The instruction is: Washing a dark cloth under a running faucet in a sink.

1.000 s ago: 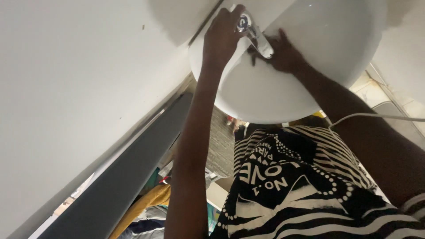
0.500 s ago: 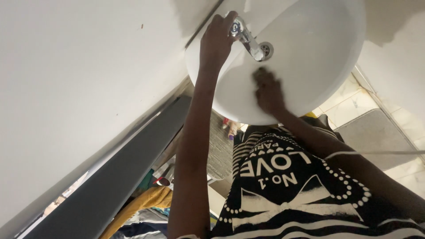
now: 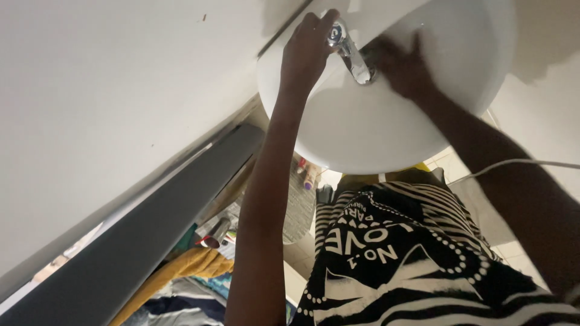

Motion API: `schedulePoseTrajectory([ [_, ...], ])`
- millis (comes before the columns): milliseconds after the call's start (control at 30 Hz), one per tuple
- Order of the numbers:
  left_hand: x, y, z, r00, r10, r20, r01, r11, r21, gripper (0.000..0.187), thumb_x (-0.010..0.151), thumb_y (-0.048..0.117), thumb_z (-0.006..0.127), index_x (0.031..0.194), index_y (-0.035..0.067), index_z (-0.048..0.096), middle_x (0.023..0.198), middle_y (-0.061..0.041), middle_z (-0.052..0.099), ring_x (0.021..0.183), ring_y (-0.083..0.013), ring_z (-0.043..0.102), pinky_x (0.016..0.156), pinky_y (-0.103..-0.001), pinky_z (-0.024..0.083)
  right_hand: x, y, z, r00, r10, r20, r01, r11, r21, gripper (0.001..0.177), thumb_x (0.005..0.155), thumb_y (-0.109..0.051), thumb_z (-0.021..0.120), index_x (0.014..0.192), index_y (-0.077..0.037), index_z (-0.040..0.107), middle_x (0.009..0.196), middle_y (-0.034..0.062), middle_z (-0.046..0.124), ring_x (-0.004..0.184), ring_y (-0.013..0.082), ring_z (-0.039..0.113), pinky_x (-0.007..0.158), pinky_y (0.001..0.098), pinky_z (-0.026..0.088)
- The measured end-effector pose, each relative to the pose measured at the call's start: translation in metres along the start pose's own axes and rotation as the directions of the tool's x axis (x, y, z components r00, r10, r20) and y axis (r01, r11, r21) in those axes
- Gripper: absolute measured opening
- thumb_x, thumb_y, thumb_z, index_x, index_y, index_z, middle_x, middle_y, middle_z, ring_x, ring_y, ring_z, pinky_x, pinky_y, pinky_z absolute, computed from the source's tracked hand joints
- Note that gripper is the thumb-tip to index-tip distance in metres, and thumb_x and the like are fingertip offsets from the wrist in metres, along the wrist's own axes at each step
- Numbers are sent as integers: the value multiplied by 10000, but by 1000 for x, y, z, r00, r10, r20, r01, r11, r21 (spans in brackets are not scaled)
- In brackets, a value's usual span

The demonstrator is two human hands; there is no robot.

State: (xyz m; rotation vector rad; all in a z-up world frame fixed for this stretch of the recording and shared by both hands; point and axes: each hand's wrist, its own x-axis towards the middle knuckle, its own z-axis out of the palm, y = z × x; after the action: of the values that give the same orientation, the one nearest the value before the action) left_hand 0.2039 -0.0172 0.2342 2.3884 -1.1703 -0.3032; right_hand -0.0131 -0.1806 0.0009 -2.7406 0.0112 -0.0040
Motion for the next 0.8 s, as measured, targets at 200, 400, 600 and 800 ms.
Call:
schedulePoseTrajectory([
  [200,-4,-4,9,999,-10,-45,8,999,-35,552,823,140,843,1311,171,588,1034,-64,635,975,-264,690,770,-422,573,-46,6,-132,955,206,-214,-149,956,254,293,1173,-84,402,1449,-55,495,1649,198,435,1528,404,348,1067,925,50],
  [400,-1,-11,26,996,-15,-93,11,999,-42,552,825,153,840,1321,170,596,1044,-69,642,956,-260,689,752,-404,576,-121,-66,-129,916,323,238,-231,910,-345,560,923,-285,611,1456,-113,610,1412,192,584,1329,392,534,1126,675,353],
  [600,-3,-14,27,990,1,-139,-8,999,-50,555,808,156,844,1307,175,601,1030,-58,634,952,-263,684,760,-415,572,-86,-204,-50,964,-8,265,-80,945,318,560,974,-271,519,1500,-90,450,1594,148,417,1462,348,433,1096,507,416],
  [800,0,-57,94,991,17,-133,-14,1000,23,337,890,113,745,1200,96,614,1005,-105,669,942,-307,687,774,-428,579,-6,-252,-30,990,-5,140,-105,631,769,596,1087,-239,486,1611,-51,276,1703,201,155,1499,396,340,1102,454,466],
])
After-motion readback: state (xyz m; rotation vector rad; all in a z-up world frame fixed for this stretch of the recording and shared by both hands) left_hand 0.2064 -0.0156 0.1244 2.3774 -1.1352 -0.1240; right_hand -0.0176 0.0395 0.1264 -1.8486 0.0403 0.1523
